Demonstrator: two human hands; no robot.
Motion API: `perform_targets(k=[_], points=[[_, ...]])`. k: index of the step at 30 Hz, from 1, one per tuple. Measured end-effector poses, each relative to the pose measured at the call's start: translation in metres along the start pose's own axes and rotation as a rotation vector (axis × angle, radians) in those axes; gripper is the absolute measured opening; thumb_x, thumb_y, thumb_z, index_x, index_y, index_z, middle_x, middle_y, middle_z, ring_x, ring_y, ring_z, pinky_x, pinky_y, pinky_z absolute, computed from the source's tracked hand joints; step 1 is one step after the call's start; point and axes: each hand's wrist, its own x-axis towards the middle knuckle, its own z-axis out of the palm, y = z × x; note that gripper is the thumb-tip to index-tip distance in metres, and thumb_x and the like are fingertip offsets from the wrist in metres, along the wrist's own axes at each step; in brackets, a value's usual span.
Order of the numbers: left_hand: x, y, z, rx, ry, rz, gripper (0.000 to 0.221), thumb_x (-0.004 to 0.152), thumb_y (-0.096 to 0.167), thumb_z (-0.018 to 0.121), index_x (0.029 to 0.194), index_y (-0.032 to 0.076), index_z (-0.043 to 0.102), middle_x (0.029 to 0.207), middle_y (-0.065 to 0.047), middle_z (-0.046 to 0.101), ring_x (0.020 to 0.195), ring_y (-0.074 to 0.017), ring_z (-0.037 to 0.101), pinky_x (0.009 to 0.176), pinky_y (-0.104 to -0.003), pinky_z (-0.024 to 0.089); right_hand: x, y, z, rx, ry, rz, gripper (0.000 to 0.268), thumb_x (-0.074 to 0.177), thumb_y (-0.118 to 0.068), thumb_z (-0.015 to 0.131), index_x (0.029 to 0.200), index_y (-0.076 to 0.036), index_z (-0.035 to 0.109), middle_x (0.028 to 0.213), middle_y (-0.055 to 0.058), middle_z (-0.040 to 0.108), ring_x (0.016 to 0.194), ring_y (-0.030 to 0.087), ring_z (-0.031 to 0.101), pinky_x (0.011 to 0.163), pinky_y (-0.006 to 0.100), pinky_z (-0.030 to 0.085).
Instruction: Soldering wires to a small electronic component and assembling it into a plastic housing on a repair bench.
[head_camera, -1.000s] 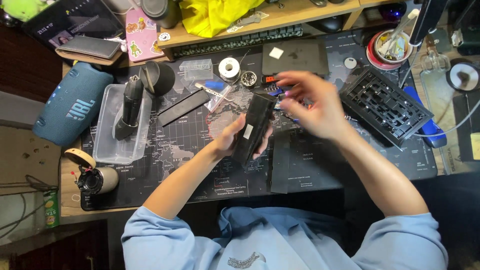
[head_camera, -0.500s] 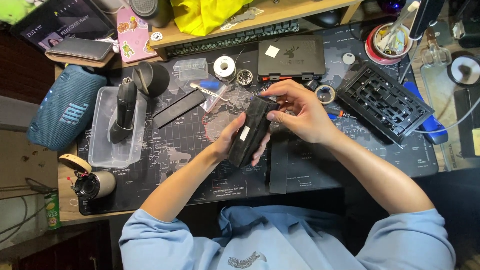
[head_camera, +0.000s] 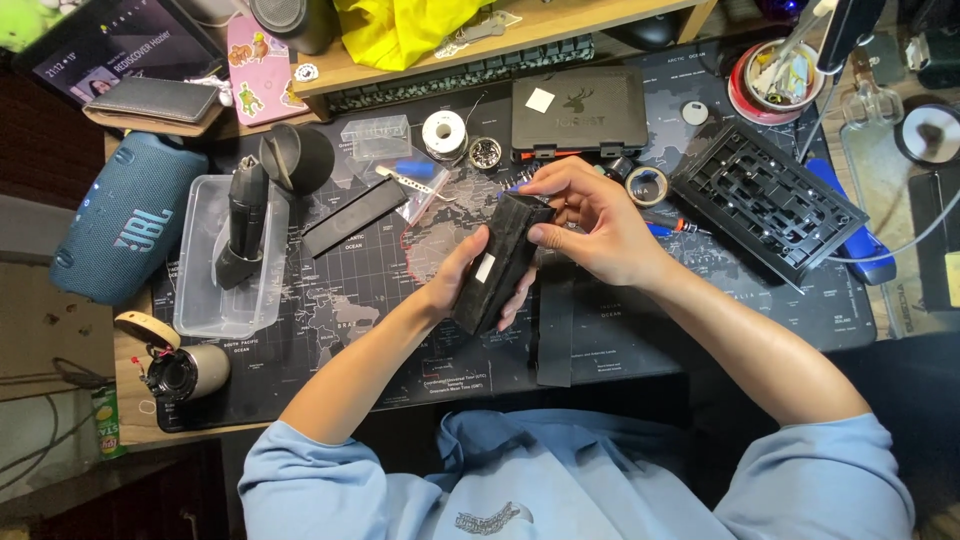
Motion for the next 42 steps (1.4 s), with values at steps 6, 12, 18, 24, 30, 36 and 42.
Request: perform_targets(k=[6,12,18,24,30,36,42], points=[[0.002,0.004,0.004,0.060,0.017,0.017,0.076,0.113,0.069,0.036,0.148,0.002,0.045,0.093,-0.020,0.055,0.064,-0.0346,0.069,0.048,-0.055,0.065,0.001,0.001,-0.002,0.008,-0.008,-0.009,0.048,0.094,-0.004,0.088,0.137,0.006,0.068,0.135,0.018,0.060,0.099,0.018,0.074,0.089,0.031,0.065],[0.003,0.021,0.035,0.195,0.063,0.095,0.073,0.112,0.063,0.042,0.158,0.006,0.040,0.088,-0.021,0.054,0.057,-0.0352,0.067,0.043,-0.052,0.063,0.002,0.002,-0.004,0.012,-0.023,-0.014,0.052,0.093,-0.003,0.089,0.139,0.005,0.068,0.138,0.018,0.059,0.100,0.018,0.073,0.090,0.031,0.065],[0.004,0.037,0.036,0.620,0.195,0.333,0.070,0.101,0.048,0.070,0.156,0.011,0.048,0.099,-0.015,0.064,0.076,-0.0232,0.067,0.066,-0.037,0.060,0.005,-0.020,-0.006,0.058,-0.070,0.043,0.073,0.090,0.004,0.087,0.156,0.002,0.057,0.145,0.017,0.055,0.103,0.017,0.070,0.094,0.034,0.066],[0.003,0.056,0.062,1.506,0.468,0.576,0.087,0.079,0.048,0.103,0.149,0.015,0.063,0.108,-0.006,0.071,0.096,-0.0206,0.071,0.089,-0.037,0.060,0.010,-0.037,-0.025,0.035,-0.088,0.124,0.052,0.103,0.012,0.060,0.154,0.005,0.058,0.134,0.022,0.064,0.111,0.022,0.069,0.097,0.042,0.066],[0.003,0.056,0.067,2.022,0.563,0.689,0.076,0.074,0.050,0.104,0.131,0.014,0.070,0.104,-0.002,0.067,0.093,-0.0238,0.074,0.085,-0.033,0.063,0.013,-0.044,-0.031,-0.159,-0.170,0.028,0.040,0.101,-0.001,0.074,0.141,0.003,0.071,0.122,0.022,0.076,0.110,0.025,0.073,0.098,0.046,0.064],[0.002,0.059,0.065,2.416,0.555,0.749,0.065,0.081,0.059,0.095,0.124,0.017,0.072,0.102,0.000,0.065,0.091,-0.0204,0.071,0.082,-0.030,0.060,0.018,-0.044,-0.032,-0.487,-0.316,-0.149,0.049,0.087,-0.018,0.096,0.130,-0.003,0.078,0.117,0.018,0.079,0.108,0.036,0.079,0.097,0.049,0.062],[-0.001,0.049,0.065,2.520,0.537,0.669,0.062,0.079,0.060,0.096,0.118,0.017,0.071,0.095,0.000,0.064,0.088,-0.0194,0.069,0.080,-0.029,0.058,0.020,-0.044,-0.049,-0.610,-0.302,-0.099,0.051,0.087,-0.029,0.098,0.127,-0.004,0.079,0.108,0.018,0.079,0.103,0.037,0.077,0.094,0.050,0.062]])
